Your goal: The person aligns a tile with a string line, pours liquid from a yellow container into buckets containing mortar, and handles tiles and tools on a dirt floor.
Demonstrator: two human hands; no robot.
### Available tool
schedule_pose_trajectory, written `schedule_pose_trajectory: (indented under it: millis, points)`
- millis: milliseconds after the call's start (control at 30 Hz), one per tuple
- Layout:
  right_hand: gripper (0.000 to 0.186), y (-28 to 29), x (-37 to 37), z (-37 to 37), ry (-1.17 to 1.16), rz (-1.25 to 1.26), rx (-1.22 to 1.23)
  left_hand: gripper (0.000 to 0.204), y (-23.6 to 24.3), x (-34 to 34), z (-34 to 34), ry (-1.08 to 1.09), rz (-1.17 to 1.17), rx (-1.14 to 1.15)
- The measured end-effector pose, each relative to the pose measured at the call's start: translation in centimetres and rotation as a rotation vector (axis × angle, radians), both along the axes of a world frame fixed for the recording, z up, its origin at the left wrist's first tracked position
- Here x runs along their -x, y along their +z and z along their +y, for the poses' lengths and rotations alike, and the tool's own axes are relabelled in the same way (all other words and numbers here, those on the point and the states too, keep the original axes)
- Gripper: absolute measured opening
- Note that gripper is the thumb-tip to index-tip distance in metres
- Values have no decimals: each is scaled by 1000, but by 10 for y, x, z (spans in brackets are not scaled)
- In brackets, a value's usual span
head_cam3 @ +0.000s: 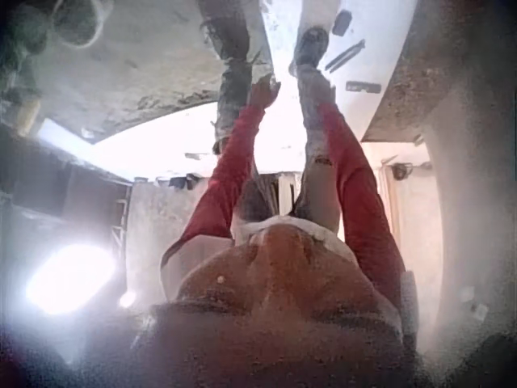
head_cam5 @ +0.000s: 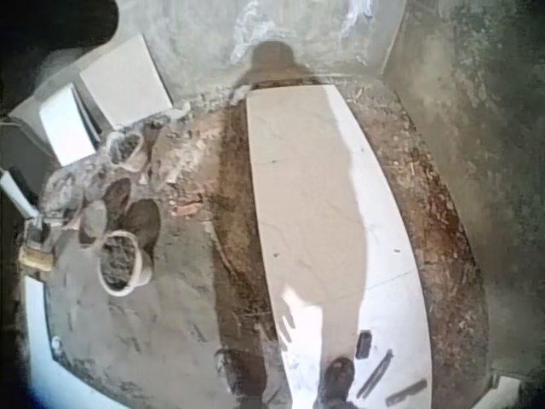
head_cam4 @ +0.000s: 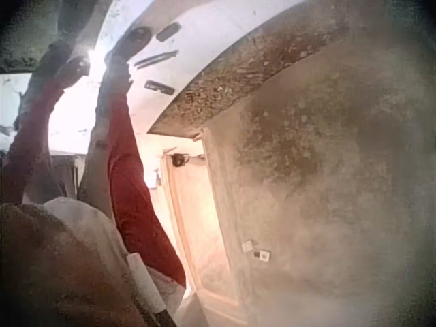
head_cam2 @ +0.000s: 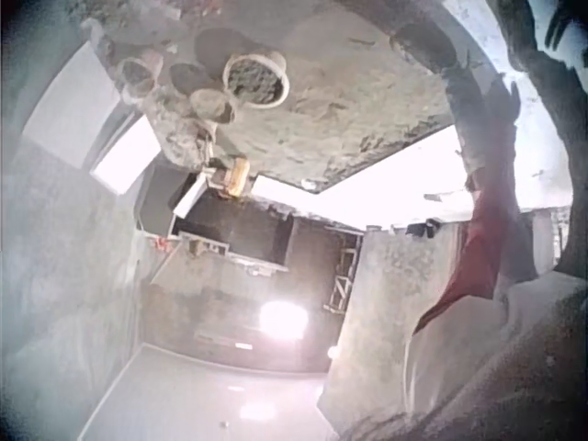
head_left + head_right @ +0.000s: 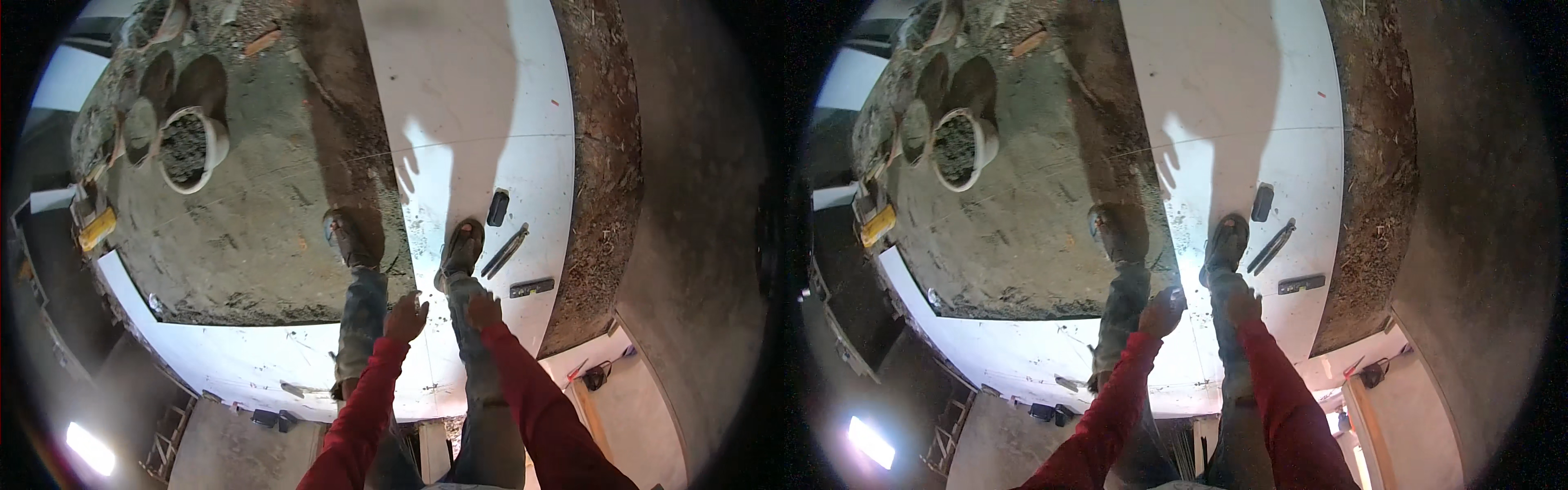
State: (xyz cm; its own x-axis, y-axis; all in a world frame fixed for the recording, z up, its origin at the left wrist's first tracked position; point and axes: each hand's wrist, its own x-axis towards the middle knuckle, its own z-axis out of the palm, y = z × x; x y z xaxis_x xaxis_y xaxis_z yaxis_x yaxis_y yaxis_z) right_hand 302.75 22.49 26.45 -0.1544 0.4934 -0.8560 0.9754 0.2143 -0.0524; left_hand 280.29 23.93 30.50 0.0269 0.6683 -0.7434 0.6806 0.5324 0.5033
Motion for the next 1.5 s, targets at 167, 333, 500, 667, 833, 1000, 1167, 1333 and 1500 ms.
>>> schedule_pose_trajectory:
  millis: [167, 333, 500, 667, 833, 1000, 1167, 1333, 1500]
  points:
    - [64, 109, 26, 56, -234, -162, 471, 42, 75, 61, -46, -191, 176, -3]
    - [54, 215, 42, 98, -92, -105, 554, 42, 163, 91, -124, -79, 137, -125]
    - [45, 286, 57, 94, -12, 65, 453, 55, 238, 92, -128, 143, 257, 53]
    - [38, 314, 75, 89, 160, 122, 481, 57, 217, 117, -140, 137, 121, 241]
    - [34, 336, 109, 148, 484, 217, 398, 48, 253, 179, -90, 83, -54, 252]
    - [36, 349, 194, 209, -435, 225, 485, 46, 304, 242, -97, 240, -12, -136]
    - [35, 382, 301, 200, -508, 131, 387, 45, 322, 275, -173, 658, -54, -334]
    - [30, 378, 356, 204, -411, 100, 383, 46, 499, 309, -211, 772, -273, -115]
    - [26, 341, 390, 227, 165, 155, 310, 39, 633, 337, -189, 1000, -189, 38]
